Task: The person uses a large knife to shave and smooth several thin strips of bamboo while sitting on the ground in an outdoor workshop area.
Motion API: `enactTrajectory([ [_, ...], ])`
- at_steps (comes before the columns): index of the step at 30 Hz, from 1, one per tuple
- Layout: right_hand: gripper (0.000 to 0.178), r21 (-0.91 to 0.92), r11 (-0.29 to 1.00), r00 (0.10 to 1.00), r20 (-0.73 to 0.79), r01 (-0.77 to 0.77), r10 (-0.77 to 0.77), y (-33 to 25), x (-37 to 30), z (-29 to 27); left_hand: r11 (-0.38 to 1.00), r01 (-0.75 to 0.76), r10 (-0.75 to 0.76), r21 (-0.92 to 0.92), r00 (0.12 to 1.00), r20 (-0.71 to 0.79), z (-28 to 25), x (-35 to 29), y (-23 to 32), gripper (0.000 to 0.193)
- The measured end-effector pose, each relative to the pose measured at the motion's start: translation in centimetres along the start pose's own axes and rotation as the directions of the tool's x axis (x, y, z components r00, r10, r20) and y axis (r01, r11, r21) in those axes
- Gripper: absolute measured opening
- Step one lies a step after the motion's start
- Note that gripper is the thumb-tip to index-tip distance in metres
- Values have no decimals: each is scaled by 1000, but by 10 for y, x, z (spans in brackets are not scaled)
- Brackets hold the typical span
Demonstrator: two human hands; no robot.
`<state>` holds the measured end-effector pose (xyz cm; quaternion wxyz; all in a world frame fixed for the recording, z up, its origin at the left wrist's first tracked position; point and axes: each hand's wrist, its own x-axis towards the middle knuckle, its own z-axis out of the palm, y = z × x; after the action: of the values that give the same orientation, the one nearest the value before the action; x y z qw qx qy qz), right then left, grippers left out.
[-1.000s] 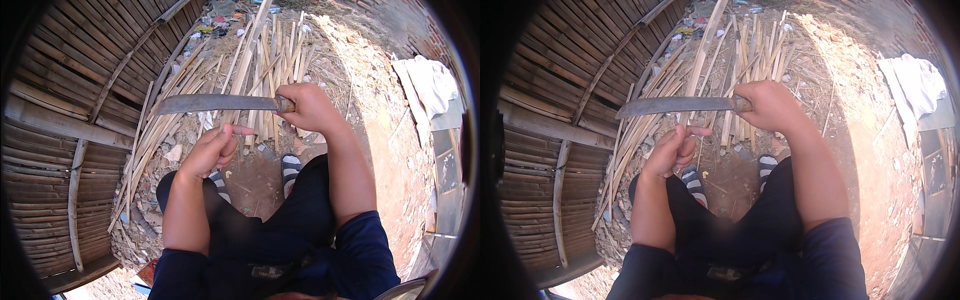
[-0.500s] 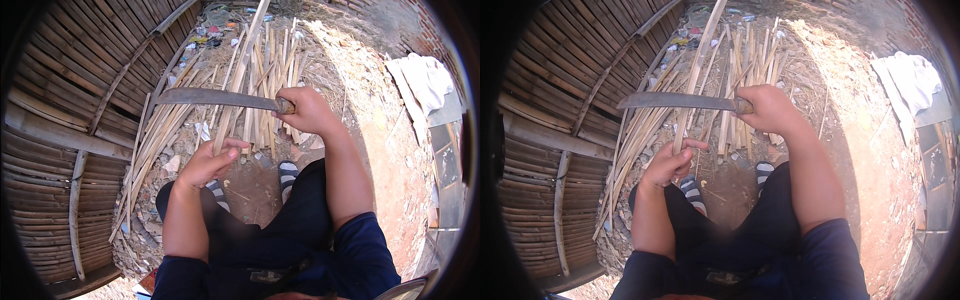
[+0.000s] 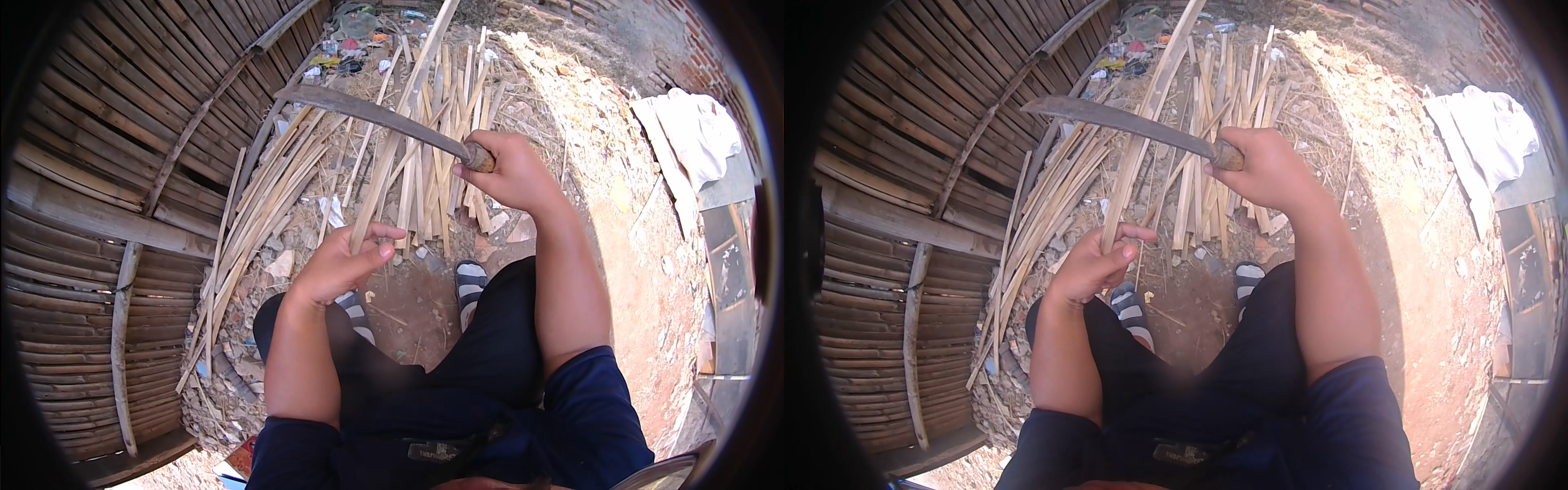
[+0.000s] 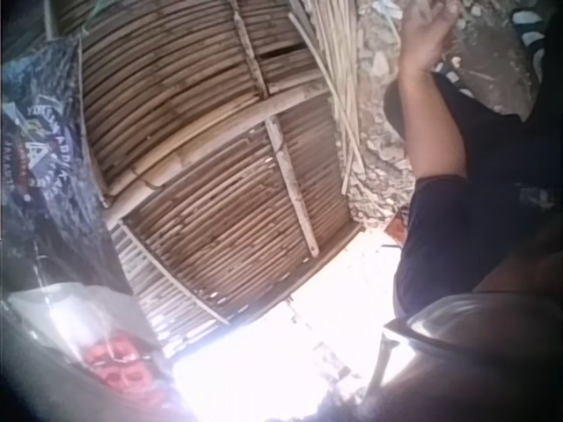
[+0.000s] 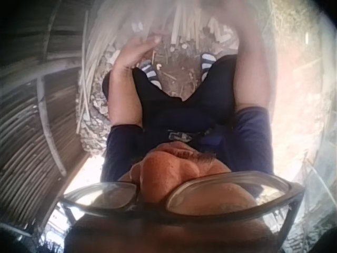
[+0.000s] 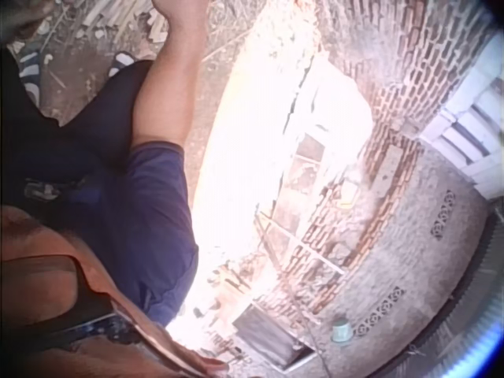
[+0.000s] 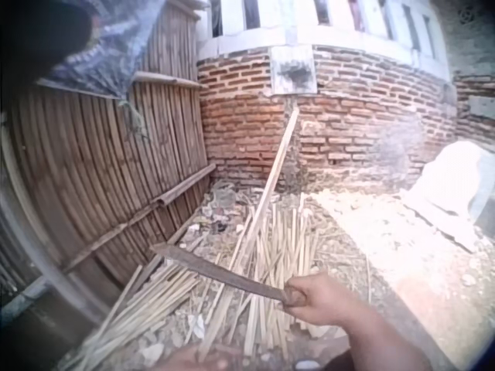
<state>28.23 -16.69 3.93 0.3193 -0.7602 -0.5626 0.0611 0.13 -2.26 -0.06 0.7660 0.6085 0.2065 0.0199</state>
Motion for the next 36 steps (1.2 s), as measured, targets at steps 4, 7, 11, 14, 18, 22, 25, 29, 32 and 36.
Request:
enactTrajectory([
  [4, 26, -101, 981, 971, 191, 166, -144, -10, 0, 6, 1000, 8, -8, 28, 1000, -18, 0, 0, -2, 57],
  [7, 26, -79, 986, 981, 136, 150, -138, -10, 1, 8, 999, 18, -17, 30, 1000, -17, -2, 0, -2, 57],
  [11, 27, -38, 999, 999, 3, -34, 34, 10, 4, 0, 1000, 17, -17, 19, 1000, 2, -3, 0, -1, 58],
  [14, 28, -28, 991, 991, -22, -130, 130, 11, 3, -7, 999, 3, -4, 34, 1000, 7, -5, 3, -4, 60],
  [18, 27, -76, 995, 997, 47, 59, -55, 0, -2, 0, 998, -6, 6, 65, 1000, 3, -5, 3, -5, 62],
  [22, 25, -109, 981, 967, 219, 160, -133, -15, -2, 8, 997, 11, -8, 74, 999, -43, -2, 0, -3, 63],
  [25, 28, -114, 984, 976, 185, 139, -116, -14, -1, 8, 996, -2, 6, 87, 999, -54, -2, -1, -1, 61],
  [29, 32, -98, 995, 996, 75, -29, 37, 0, 2, -1, 997, -6, 10, 72, 999, -51, -2, 1, -1, 61],
  [32, 32, -95, 995, 996, 81, -40, 48, -2, 0, -4, 997, -4, 8, 72, 998, -59, -1, 2, -1, 62],
  [36, 29, -100, 987, 974, 201, 128, -106, -14, -4, 4, 997, -22, 27, 75, 998, -65, -3, 3, -5, 61],
])
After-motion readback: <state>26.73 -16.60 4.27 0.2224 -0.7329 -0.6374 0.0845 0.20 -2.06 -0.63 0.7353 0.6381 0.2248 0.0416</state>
